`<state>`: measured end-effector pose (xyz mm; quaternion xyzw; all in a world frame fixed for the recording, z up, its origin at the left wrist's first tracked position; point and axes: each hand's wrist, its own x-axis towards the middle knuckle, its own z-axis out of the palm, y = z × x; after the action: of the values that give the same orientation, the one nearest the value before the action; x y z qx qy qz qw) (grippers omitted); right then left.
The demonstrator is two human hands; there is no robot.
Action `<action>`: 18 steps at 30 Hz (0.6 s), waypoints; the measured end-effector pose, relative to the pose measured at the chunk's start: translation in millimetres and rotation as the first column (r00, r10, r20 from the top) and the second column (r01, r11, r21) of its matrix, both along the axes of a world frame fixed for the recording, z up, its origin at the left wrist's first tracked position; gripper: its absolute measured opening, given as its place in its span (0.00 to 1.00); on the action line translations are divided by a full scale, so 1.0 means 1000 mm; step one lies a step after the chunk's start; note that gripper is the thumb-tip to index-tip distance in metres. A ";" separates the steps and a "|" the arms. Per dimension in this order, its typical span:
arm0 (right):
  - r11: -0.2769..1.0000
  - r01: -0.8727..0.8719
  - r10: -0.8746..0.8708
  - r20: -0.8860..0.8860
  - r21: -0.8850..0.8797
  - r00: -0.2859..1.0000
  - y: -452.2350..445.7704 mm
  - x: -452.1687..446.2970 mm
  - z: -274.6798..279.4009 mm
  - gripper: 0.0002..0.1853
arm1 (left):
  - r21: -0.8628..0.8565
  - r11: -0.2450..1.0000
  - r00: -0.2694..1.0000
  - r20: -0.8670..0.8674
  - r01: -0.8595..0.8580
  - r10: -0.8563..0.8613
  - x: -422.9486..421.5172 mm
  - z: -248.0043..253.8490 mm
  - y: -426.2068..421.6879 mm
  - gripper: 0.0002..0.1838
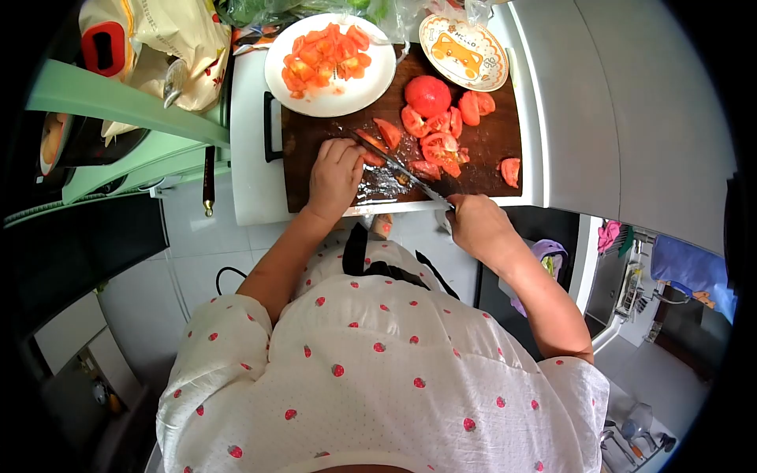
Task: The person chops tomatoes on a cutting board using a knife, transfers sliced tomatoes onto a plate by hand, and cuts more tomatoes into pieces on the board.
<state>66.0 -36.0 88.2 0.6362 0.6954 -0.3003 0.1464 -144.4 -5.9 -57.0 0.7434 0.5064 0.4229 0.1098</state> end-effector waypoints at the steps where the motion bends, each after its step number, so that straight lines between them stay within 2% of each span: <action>1: 1.000 -0.008 0.008 -0.004 -0.008 1.000 0.001 0.000 -0.004 0.12 | -0.010 1.000 1.000 -0.003 -0.003 0.003 0.000 -0.001 -0.001 0.08; 5: 0.997 0.029 -0.025 -0.068 0.065 0.997 -0.013 0.010 -0.045 0.11 | 0.000 1.000 1.000 -0.015 -0.018 0.018 0.000 -0.005 -0.001 0.09; 6: 0.981 0.060 -0.032 -0.148 0.187 0.988 -0.021 0.013 -0.051 0.11 | -0.013 0.999 1.000 -0.003 -0.030 0.030 -0.001 -0.006 -0.003 0.09; 9: 0.963 0.179 -0.119 -0.276 0.201 0.954 -0.027 0.019 -0.049 0.11 | -0.039 0.996 0.996 0.029 -0.080 0.081 -0.004 -0.005 -0.002 0.09; 12: 0.918 0.275 -0.214 -0.228 0.286 0.950 -0.030 0.017 -0.028 0.10 | -0.094 0.983 0.985 0.047 -0.158 0.163 -0.009 -0.003 -0.006 0.07; 15: 0.945 0.186 -0.156 -0.127 0.271 0.980 -0.019 0.019 -0.025 0.08 | -0.079 0.981 0.984 0.014 -0.178 0.179 -0.009 -0.002 -0.010 0.09; 18: 0.948 0.149 -0.114 -0.134 0.283 0.984 -0.022 0.010 -0.039 0.07 | -0.157 0.977 0.986 0.067 -0.143 0.155 -0.004 -0.001 -0.016 0.15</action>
<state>76.3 -58.3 48.9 0.6773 0.6954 -0.2400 -0.0101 -148.6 -21.7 -57.9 0.6755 0.5869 0.4190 0.1539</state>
